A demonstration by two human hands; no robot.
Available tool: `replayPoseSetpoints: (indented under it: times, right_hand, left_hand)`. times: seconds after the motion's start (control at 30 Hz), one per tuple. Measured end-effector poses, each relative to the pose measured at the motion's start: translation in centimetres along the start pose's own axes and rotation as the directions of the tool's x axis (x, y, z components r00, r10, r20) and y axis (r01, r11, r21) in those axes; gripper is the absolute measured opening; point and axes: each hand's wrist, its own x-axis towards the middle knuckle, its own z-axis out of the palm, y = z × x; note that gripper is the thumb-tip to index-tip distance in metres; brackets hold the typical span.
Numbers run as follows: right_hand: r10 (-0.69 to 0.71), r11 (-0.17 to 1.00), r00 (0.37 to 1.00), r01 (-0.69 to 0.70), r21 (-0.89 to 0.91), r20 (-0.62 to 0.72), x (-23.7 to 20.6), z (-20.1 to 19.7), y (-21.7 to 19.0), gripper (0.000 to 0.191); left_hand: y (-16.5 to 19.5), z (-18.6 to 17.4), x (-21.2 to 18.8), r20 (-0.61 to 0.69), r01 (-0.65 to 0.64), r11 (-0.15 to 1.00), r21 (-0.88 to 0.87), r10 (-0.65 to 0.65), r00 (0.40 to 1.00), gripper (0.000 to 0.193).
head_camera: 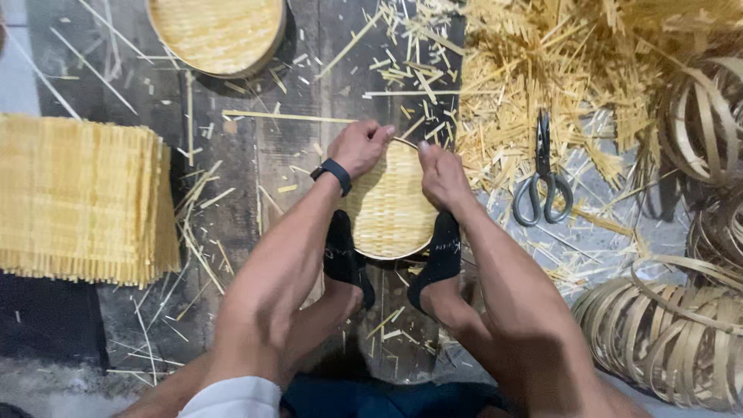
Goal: The person sits on the floor assembling bamboo steamer lids. They fit a woven bamboo sheet into a round bamboo rim, press it with a wooden block mold, trim the excess bamboo strips around the edge with scissors, and set finished lids aside with completed ones.
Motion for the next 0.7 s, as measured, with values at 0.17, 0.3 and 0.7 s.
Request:
replayPoseSetpoints:
  times: [0.17,0.3,0.7]
  right_hand:
    - [-0.013,0.992,0.998,0.005,0.125,0.067,0.2,-0.2,0.4,0.058]
    - [-0.208,0.953,0.950,0.144,-0.268,-0.232,-1.1,-1.2,-3.4,0.058]
    - [0.190,0.925,0.982,-0.181,-0.334,-0.008,1.8,-1.7,-7.8,0.062]
  left_hand:
    - [-0.2,0.1,-0.2,0.008,0.029,1.000,-0.007,-0.029,1.000,0.048]
    - [-0.4,0.0,0.3,0.047,-0.025,0.998,-0.060,0.027,0.999,0.047]
    - [0.2,0.3,1.9,0.030,0.022,0.995,-0.096,-0.019,0.999,0.043]
